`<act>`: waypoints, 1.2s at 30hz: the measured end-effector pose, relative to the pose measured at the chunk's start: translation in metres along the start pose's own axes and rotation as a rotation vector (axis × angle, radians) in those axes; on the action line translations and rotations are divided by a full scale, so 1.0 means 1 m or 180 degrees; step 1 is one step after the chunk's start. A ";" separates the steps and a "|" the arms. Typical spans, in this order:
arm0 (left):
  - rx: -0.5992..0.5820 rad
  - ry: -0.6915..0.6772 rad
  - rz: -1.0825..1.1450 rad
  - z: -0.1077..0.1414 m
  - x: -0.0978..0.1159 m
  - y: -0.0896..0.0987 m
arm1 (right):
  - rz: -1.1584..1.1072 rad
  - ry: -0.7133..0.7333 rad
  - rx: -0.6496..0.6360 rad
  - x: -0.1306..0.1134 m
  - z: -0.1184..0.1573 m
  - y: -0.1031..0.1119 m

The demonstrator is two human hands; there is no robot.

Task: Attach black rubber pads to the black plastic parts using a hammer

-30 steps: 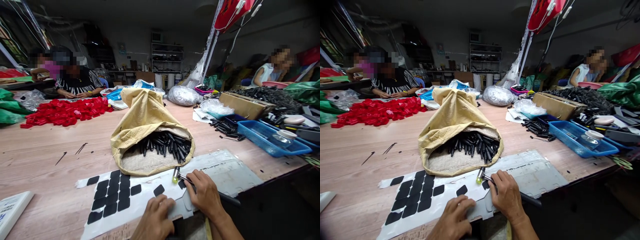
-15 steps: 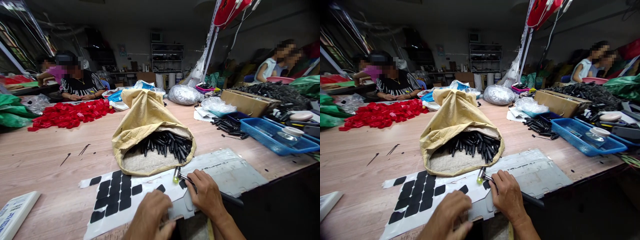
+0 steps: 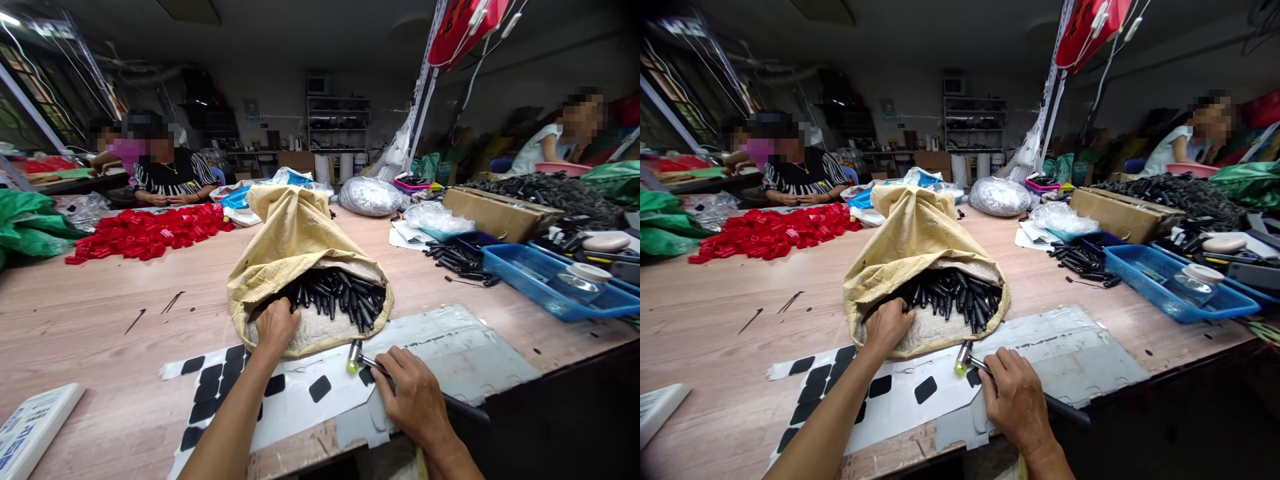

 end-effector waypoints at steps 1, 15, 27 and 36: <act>-0.0041 -0.0003 -0.0004 0.004 -0.004 0.000 | 0.0002 0.0001 0.0003 0.000 0.000 0.000; -0.0628 -0.1894 0.0994 0.089 -0.011 -0.018 | -0.0009 0.0065 -0.0174 -0.003 -0.002 0.006; -0.0318 -0.2028 0.1311 0.088 -0.016 -0.040 | -0.0224 0.0241 0.0161 -0.009 -0.007 0.015; -0.0359 -0.1996 0.1385 0.087 -0.017 -0.041 | -0.1059 0.0402 -0.0019 -0.052 -0.020 0.016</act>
Point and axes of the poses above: each hand's wrist, its own z-axis away from the middle knuckle, its own y-axis out of the back of the hand, x = y × z, the point moved 2 cm from there along -z, towards the middle knuckle, and after that the axes turned 11 degrees about -x, right-handed, at the moved point
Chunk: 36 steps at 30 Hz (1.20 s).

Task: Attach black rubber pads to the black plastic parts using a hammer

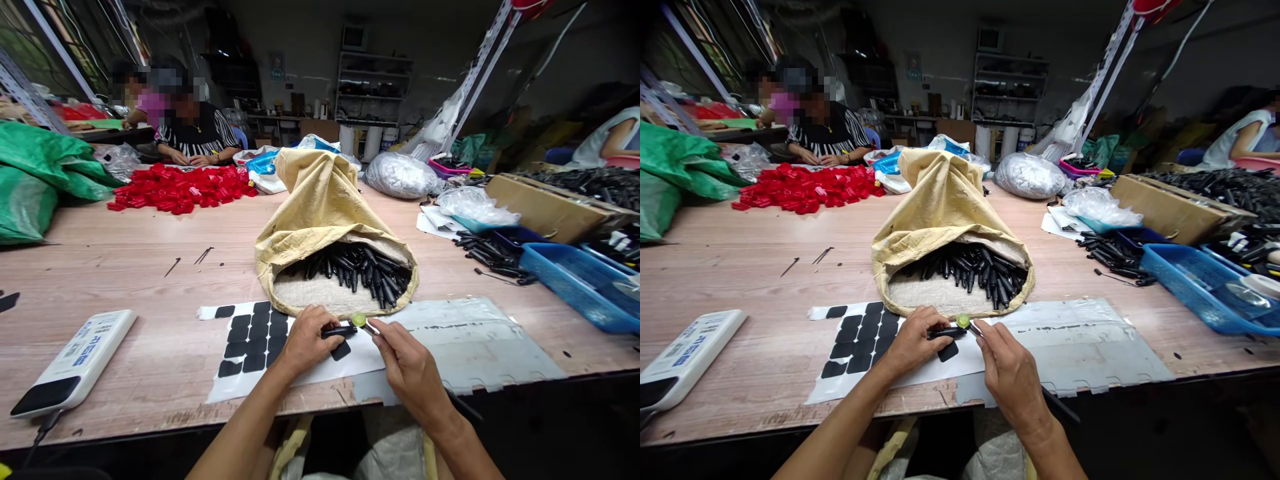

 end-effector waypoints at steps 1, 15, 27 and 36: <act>0.0006 0.0012 0.0035 0.000 0.000 0.000 | 0.0006 -0.0015 -0.0035 -0.002 -0.002 -0.002; 0.0045 0.0125 0.0176 -0.004 -0.003 0.000 | 0.0310 -0.0012 -0.0257 -0.019 -0.006 -0.011; 0.0046 0.0163 0.0163 -0.003 -0.002 0.000 | 0.0206 -0.0233 -0.0139 -0.009 0.003 -0.007; -0.0139 -0.0038 0.0187 0.000 0.000 0.003 | 0.0902 -0.0525 0.0034 0.035 0.016 0.014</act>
Point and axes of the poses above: each hand's wrist, its own z-axis away from the middle knuckle, its own y-axis out of the back of the hand, x = y × z, the point moved 2 cm from there along -z, towards the middle knuckle, and after that the axes turned 11 degrees about -x, right-handed, at the moved point
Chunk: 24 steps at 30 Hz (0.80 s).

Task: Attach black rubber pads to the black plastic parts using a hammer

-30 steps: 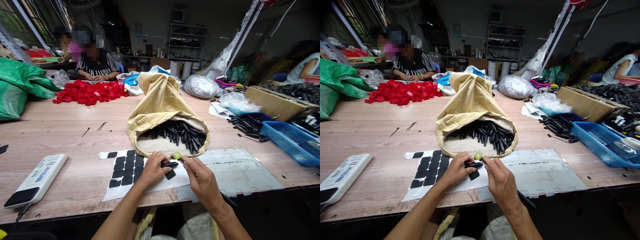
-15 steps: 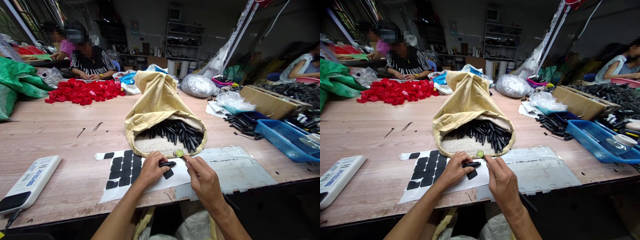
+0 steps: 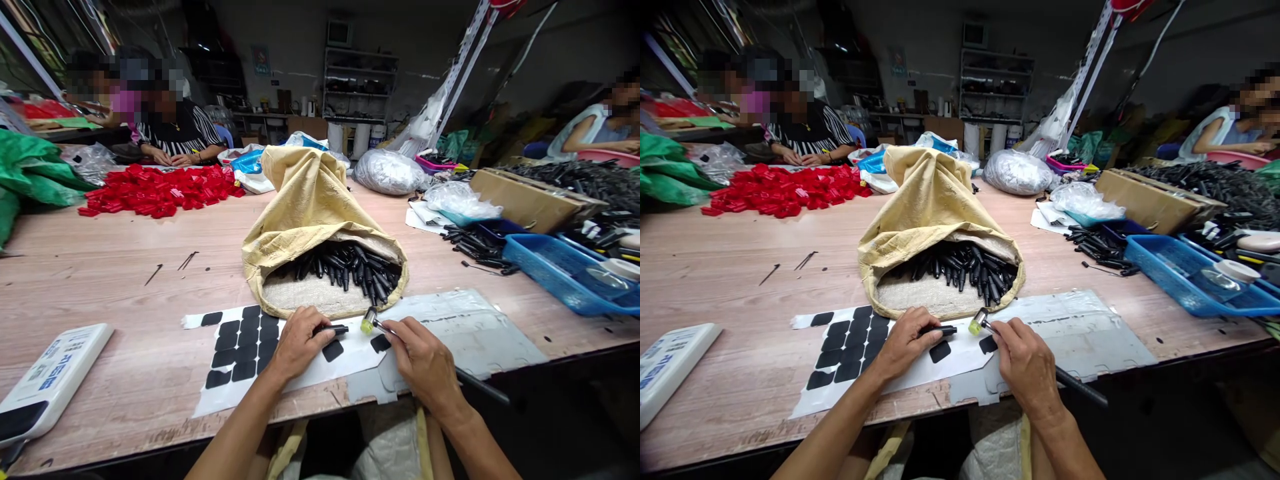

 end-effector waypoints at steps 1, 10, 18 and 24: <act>-0.0017 -0.0015 0.0014 0.000 0.000 0.000 | 0.0080 0.0024 -0.0033 0.004 0.001 -0.001; -0.0153 -0.0175 -0.0124 0.002 -0.004 -0.003 | -0.0323 0.0461 -0.0566 -0.027 -0.025 0.007; -0.0285 -0.0460 -0.0286 0.003 -0.003 -0.004 | -0.0662 0.0833 -0.1376 -0.047 -0.049 -0.007; -0.0320 -0.0486 -0.0529 0.001 -0.008 -0.008 | -0.0581 0.0840 -0.1512 -0.052 -0.050 -0.014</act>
Point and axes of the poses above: each hand's wrist, its own z-axis away from the middle knuckle, its own y-axis out of the back of the hand, x = y × z, the point moved 2 cm from there along -z, towards the middle knuckle, and after that the axes turned 11 degrees about -x, right-handed, at the moved point
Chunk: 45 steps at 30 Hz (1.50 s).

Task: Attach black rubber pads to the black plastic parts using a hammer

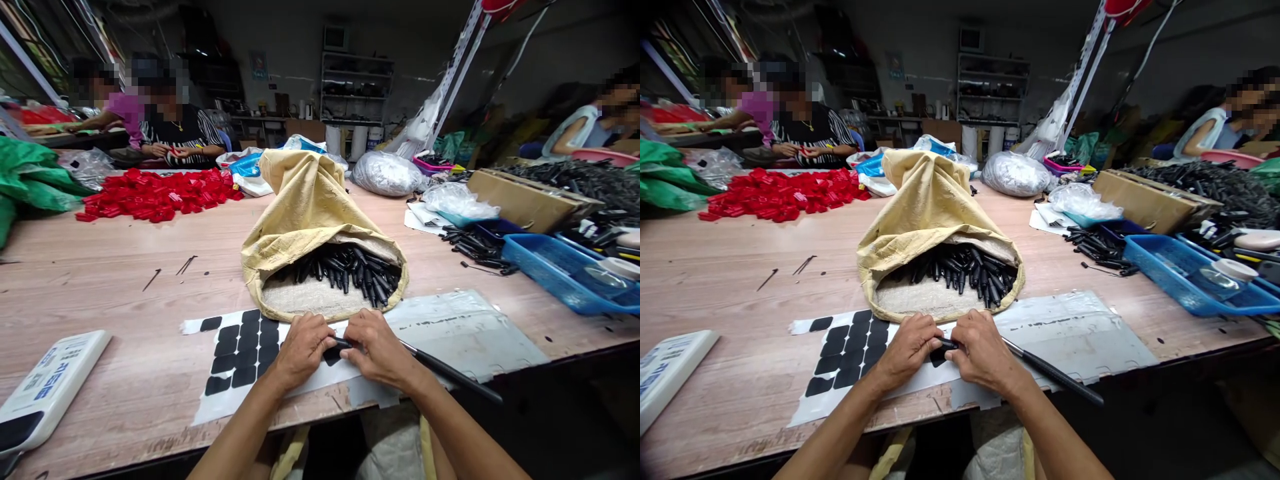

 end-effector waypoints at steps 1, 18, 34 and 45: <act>0.0000 0.0006 -0.0005 0.000 -0.001 -0.001 | -0.0038 0.0014 -0.0001 0.000 -0.001 -0.001; -0.0172 0.0204 0.0201 0.000 0.002 0.004 | -0.0307 0.0351 0.0208 0.004 0.005 0.004; -0.0166 0.0309 0.0150 0.000 0.008 0.009 | 0.0591 -0.0653 0.1181 0.055 0.048 -0.011; -0.1210 0.0206 0.0532 0.046 0.083 -0.022 | 0.0921 -0.0654 0.1256 0.050 0.048 -0.016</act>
Point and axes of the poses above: each hand's wrist, its own z-axis away from the middle knuckle, its own y-axis out of the back of the hand, x = y × z, the point moved 2 cm from there along -z, towards the middle knuckle, and after that the axes turned 11 degrees about -x, right-handed, at the moved point
